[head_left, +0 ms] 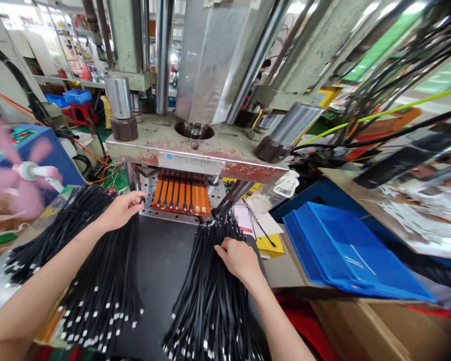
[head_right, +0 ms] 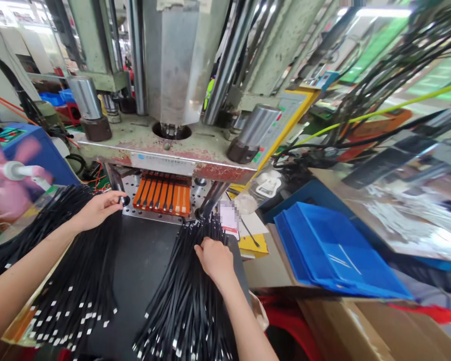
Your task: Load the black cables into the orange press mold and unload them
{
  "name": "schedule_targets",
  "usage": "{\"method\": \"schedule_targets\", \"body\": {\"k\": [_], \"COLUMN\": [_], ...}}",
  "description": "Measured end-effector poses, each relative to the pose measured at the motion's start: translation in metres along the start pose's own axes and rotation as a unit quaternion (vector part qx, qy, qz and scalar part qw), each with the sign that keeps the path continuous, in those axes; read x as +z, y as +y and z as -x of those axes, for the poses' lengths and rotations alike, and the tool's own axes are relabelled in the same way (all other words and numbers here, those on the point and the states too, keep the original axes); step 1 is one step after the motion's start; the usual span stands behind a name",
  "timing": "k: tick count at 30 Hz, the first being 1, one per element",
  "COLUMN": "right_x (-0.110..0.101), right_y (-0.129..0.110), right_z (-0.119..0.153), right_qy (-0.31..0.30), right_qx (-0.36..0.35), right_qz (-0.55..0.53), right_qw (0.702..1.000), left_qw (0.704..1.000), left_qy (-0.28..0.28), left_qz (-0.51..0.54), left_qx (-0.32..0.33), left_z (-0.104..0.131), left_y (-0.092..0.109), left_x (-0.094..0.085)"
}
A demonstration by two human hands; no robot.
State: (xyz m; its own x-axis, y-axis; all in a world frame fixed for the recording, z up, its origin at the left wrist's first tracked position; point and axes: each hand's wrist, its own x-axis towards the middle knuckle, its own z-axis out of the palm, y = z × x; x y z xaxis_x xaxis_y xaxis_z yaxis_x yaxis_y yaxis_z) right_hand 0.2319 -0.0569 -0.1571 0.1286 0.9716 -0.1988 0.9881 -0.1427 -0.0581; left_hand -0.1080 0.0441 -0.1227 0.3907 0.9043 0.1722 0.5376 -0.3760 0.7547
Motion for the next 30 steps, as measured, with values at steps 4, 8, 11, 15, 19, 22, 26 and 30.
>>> {"method": "schedule_targets", "body": {"k": [4,8,11,15,19,22,26,30], "right_x": [0.003,-0.015,-0.035,-0.052,-0.057,-0.048,-0.025,-0.019], "right_y": [0.011,0.005,-0.015,-0.04,-0.05,-0.05,-0.046,-0.044], "right_z": [0.002,0.02,0.034,0.037,0.035,0.036,0.023,-0.023], "right_qy": [0.075,0.157,0.166,0.197,0.241,0.22,0.15,0.173], "right_qx": [-0.007,-0.063,-0.144,-0.196,-0.205,-0.223,-0.239,-0.233], "right_qz": [-0.178,-0.385,-0.476,-0.531,-0.561,-0.524,-0.474,-0.458], "right_qw": [0.981,0.907,0.852,0.8,0.765,0.792,0.834,0.84], "left_qw": [0.997,0.988,0.972,0.936,0.923,0.93,0.949,0.881], "left_qy": [-0.023,-0.065,-0.139,-0.214,-0.202,-0.163,0.02,0.179], "left_qz": [0.055,0.115,0.173,0.27,0.325,0.324,0.245,0.111], "left_qx": [0.041,0.079,0.083,0.068,0.049,0.061,0.199,0.423], "left_z": [0.002,-0.007,-0.02,-0.037,-0.046,-0.051,-0.064,-0.075], "left_y": [0.056,0.104,0.131,0.152,0.159,0.163,0.174,0.186], "left_x": [0.007,0.021,0.035,0.056,0.069,0.068,0.056,0.044]}}
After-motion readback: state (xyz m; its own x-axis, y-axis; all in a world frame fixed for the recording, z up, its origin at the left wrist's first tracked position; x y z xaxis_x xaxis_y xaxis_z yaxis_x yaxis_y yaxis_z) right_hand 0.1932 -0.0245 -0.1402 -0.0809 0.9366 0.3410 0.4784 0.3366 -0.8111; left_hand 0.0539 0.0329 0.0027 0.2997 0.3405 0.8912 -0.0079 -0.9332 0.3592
